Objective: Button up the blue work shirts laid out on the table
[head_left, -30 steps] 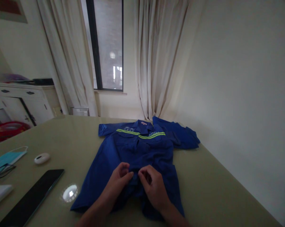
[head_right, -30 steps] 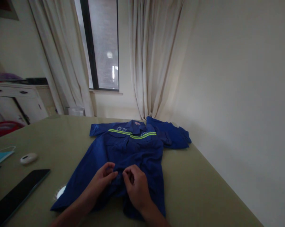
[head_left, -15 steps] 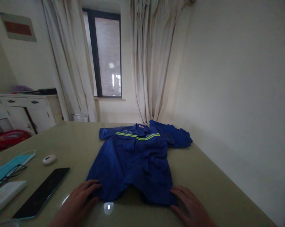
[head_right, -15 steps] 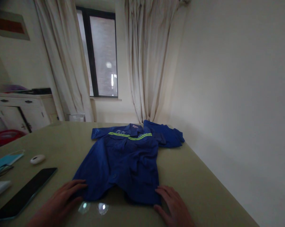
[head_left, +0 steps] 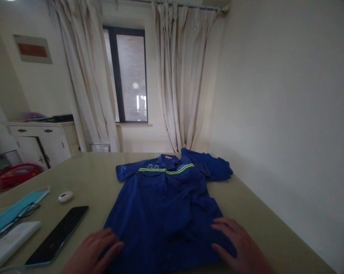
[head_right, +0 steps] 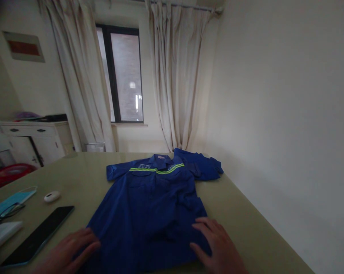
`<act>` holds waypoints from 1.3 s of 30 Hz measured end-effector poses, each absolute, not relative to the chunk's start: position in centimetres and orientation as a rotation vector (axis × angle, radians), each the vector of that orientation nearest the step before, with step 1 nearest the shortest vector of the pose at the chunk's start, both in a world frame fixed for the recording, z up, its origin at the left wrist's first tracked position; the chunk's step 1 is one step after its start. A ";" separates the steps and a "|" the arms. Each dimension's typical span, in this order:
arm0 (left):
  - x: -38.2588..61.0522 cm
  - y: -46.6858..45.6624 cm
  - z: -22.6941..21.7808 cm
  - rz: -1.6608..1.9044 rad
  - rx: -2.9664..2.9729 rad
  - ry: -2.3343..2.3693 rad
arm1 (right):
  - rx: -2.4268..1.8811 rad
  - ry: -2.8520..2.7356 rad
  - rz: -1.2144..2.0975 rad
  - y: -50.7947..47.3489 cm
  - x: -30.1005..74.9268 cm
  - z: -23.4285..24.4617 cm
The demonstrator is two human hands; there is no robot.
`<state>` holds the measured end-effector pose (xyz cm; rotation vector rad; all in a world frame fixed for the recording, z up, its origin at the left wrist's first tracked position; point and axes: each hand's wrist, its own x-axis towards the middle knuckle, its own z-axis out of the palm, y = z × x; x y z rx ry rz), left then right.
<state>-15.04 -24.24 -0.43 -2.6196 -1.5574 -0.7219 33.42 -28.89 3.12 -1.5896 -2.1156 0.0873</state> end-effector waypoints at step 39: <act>1.4 -14.4 0.2 -1.419 -2.964 -1.665 | -1.230 -1.056 1.284 -15.2 20.4 1.9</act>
